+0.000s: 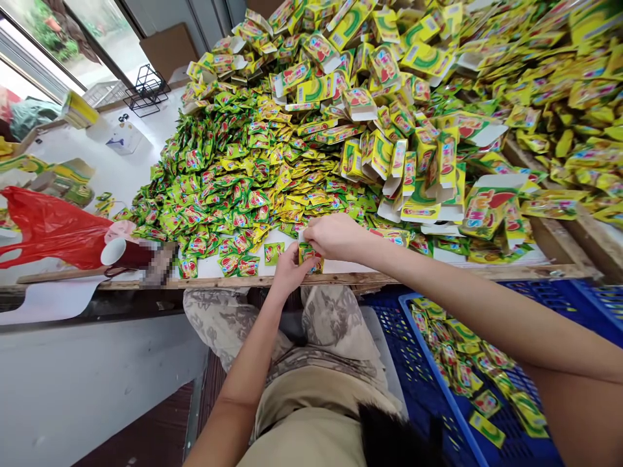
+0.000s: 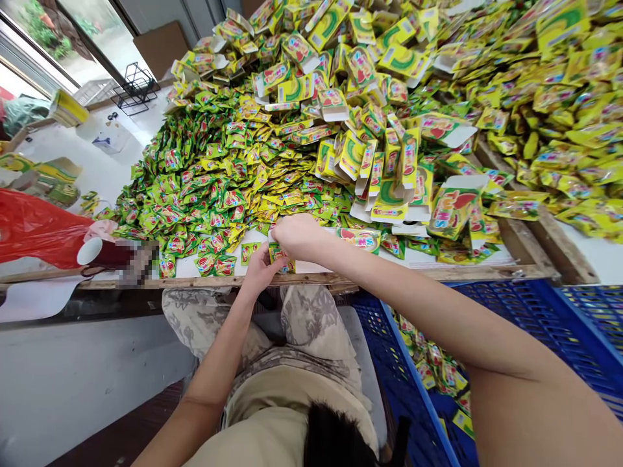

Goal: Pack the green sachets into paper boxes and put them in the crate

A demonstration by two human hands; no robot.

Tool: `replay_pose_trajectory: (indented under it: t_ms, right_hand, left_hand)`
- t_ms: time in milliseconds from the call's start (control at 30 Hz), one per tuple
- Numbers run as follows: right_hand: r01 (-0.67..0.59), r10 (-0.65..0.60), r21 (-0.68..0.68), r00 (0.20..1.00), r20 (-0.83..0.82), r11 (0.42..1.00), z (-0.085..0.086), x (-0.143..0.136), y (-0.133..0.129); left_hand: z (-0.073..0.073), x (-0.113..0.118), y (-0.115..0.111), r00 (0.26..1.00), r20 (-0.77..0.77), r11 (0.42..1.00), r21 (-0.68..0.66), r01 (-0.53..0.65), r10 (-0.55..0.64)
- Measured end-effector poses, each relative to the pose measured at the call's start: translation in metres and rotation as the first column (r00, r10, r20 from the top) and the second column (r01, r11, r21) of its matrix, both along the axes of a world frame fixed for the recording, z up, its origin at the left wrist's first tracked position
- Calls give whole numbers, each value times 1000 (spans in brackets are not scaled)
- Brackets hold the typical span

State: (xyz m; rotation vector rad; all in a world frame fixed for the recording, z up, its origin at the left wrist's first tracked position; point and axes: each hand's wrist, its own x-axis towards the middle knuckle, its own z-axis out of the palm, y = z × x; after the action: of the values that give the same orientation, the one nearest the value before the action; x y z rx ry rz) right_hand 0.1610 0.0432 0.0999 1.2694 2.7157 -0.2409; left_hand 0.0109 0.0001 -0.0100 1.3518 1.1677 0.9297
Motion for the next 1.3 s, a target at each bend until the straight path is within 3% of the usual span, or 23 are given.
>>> replay_pose_trajectory:
  t_ms: [167,567,933,1067,1200,1300]
  right_hand:
    - [68,-57,91,991,-118,994,-8,7,-11]
    - [80,-2,318,972,-237,945,-32,17,-19]
    - [106,-73,123,966,-248,987,-28,17,-20]
    - [169,-142,87,956,-258,982,-27,17,-18]
    - [322,-281,110,918,-281,940,-25,26,-11]
    - [289,-248,79,911,-329,954,-23,32,-8]
  left_hand:
    - [4,0,0,999,-34,1000,27,11,-10]
    - [8,-2,4,998,-51,999,16,44,-43]
    - [11,-1,5,999,-45,997,-69,23,-26]
    - [10,-2,5,999,-40,996,-91,15,-19]
    - [9,-3,3,999,-33,996,-92,13,-16]
    - [11,-2,0,999,-50,996,-87,10,-15]
